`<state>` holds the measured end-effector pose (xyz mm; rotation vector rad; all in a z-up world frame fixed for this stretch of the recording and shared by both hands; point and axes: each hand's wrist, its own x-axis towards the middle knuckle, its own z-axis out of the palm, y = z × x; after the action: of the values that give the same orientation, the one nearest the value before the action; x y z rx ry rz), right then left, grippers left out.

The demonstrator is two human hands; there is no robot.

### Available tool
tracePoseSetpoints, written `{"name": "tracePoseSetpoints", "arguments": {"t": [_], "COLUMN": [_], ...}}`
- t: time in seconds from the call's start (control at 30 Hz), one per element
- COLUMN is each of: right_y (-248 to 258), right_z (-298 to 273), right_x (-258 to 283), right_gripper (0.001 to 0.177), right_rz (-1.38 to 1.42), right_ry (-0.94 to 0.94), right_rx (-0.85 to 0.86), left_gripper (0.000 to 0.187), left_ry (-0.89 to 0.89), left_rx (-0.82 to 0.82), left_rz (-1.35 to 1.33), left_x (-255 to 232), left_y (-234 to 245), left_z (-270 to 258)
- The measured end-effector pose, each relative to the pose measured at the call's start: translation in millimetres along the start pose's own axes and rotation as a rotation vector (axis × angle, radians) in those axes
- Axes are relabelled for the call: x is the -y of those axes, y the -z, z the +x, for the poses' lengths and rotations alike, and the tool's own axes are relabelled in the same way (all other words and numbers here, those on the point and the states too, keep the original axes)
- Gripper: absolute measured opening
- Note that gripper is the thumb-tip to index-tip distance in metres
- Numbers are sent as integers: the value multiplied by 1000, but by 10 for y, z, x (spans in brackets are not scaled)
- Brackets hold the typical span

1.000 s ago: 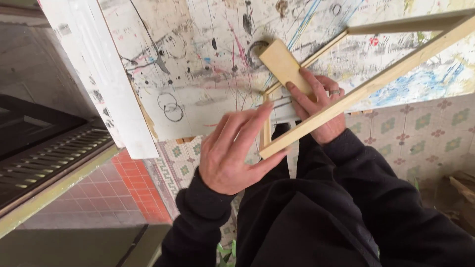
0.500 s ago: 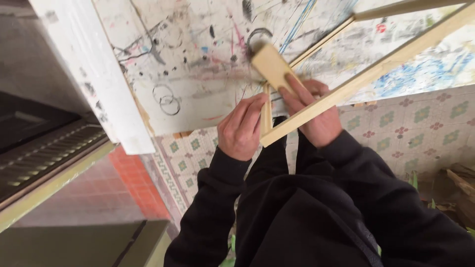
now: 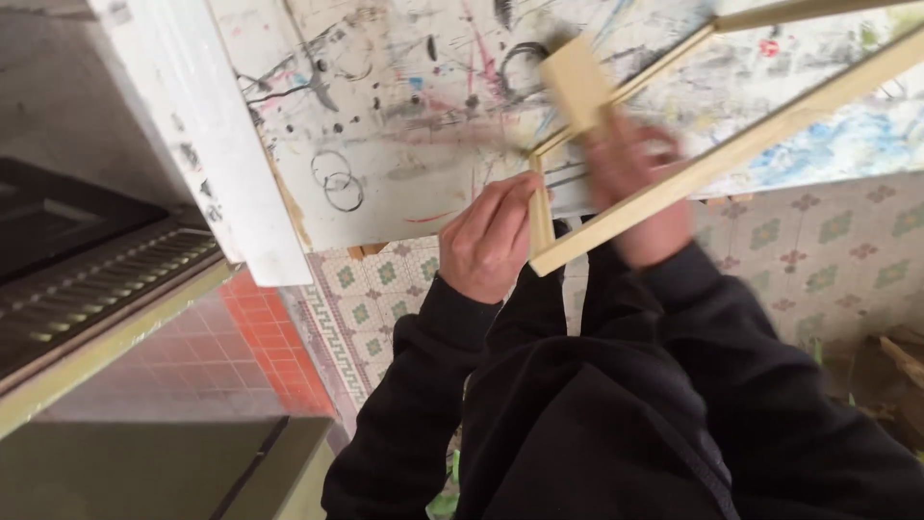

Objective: The recorder uses a sanding block to smooth the surfaces and edges of small wooden frames on a workbench.

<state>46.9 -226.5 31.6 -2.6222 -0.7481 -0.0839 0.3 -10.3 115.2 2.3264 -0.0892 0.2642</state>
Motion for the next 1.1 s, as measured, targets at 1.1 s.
{"name": "tracePoseSetpoints", "arguments": {"t": [1.1], "right_y": [58], "right_z": [23], "right_x": [126], "right_gripper": [41], "right_rz": [64], "right_ry": [-45], "right_rx": [4], "left_gripper": [23], "left_ry": [-1], "left_rx": [-6], "left_rz": [63], "left_x": [74], "left_y": [-29], "left_z": [-6]}}
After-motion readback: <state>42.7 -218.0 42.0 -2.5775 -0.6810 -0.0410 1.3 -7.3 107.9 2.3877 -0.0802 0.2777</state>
